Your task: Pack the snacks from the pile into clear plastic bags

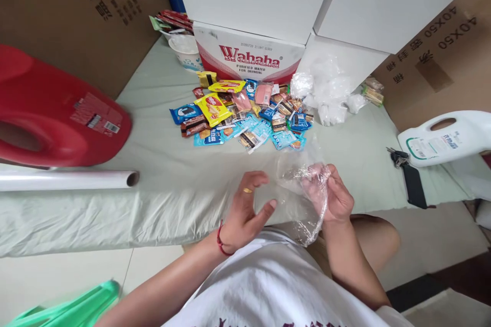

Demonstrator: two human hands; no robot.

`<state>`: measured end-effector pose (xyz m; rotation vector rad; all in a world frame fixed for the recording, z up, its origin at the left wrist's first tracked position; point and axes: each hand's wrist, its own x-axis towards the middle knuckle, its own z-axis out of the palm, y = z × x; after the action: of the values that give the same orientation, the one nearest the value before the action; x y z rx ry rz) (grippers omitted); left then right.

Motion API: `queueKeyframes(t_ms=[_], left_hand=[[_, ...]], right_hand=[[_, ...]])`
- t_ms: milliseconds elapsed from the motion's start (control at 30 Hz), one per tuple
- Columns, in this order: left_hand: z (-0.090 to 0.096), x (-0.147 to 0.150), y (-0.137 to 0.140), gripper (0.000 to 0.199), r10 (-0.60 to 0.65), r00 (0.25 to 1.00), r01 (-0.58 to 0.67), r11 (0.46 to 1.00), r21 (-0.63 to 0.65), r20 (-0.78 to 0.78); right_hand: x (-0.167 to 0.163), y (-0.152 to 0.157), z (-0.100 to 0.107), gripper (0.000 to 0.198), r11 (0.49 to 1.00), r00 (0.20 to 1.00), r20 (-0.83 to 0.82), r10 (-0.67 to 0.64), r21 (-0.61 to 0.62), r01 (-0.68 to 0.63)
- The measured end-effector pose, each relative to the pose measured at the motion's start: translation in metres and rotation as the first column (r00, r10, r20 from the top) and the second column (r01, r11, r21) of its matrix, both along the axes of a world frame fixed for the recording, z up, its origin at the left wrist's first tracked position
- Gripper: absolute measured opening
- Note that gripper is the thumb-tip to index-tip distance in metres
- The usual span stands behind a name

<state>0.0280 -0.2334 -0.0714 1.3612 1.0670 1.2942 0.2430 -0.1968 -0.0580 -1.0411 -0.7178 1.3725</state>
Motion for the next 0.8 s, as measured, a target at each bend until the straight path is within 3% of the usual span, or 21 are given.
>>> queueKeyframes(t_ms=[67, 133, 167, 200, 267, 367, 433, 500, 567, 633, 700, 800], left_hand=[[0.001, 0.007, 0.004, 0.026, -0.279, 0.959, 0.281, 0.959, 0.033, -0.046], [-0.001, 0.016, 0.003, 0.012, -0.592, 0.8, 0.593, 0.805, -0.026, -0.093], [-0.003, 0.02, 0.003, 0.014, -0.68, 0.725, 0.677, 0.733, -0.068, -0.109], [-0.004, 0.022, 0.003, 0.02, -0.712, 0.693, 0.702, 0.702, -0.117, -0.112], [-0.005, 0.023, 0.006, 0.027, -0.643, 0.764, 0.617, 0.752, -0.233, -0.053], [0.0, 0.02, 0.017, 0.028, -0.307, 0.949, 0.312, 0.871, -0.38, 0.075], [0.006, 0.021, 0.027, 0.028, -0.089, 0.991, 0.119, 0.918, -0.378, 0.096], [0.01, 0.026, 0.036, 0.033, 0.034, 0.996, -0.004, 0.941, -0.34, 0.081], [0.008, 0.034, 0.043, 0.036, 0.068, 0.994, -0.038, 0.942, -0.334, 0.081], [0.003, 0.04, 0.047, 0.031, 0.071, 0.99, -0.021, 0.927, -0.376, 0.121], [-0.004, 0.043, 0.049, 0.03, 0.069, 0.978, 0.024, 0.898, -0.439, 0.195], [-0.011, 0.043, 0.048, 0.034, 0.077, 0.951, 0.088, 0.86, -0.503, 0.299]], right_hand=[[0.002, -0.001, 0.002, 0.03, 0.999, 0.999, -0.029, 0.026, 0.033, -0.026], [0.003, -0.003, 0.004, 0.027, 0.993, 0.996, 0.021, 0.086, 0.083, -0.087], [0.003, -0.004, 0.006, 0.026, 0.985, 0.988, 0.093, 0.122, 0.113, -0.132], [0.004, -0.006, 0.008, 0.024, 0.973, 0.969, 0.191, 0.156, 0.14, -0.184], [0.007, -0.011, 0.012, 0.019, 0.942, 0.891, 0.406, 0.204, 0.166, -0.291], [0.012, -0.018, 0.018, 0.008, 0.887, 0.726, 0.652, 0.221, 0.175, -0.427], [0.013, -0.021, 0.018, 0.011, 0.845, 0.588, 0.79, 0.176, 0.185, -0.501], [0.011, -0.021, 0.016, 0.018, 0.798, 0.431, 0.897, 0.1, 0.186, -0.574], [0.008, -0.022, 0.012, 0.021, 0.757, 0.304, 0.952, 0.031, 0.176, -0.63], [0.007, -0.022, 0.008, 0.02, 0.735, 0.235, 0.972, -0.002, 0.161, -0.659], [0.009, -0.024, 0.005, 0.019, 0.733, 0.22, 0.975, -0.001, 0.15, -0.664], [0.017, -0.025, 0.002, 0.016, 0.744, 0.267, 0.963, 0.046, 0.145, -0.652]])
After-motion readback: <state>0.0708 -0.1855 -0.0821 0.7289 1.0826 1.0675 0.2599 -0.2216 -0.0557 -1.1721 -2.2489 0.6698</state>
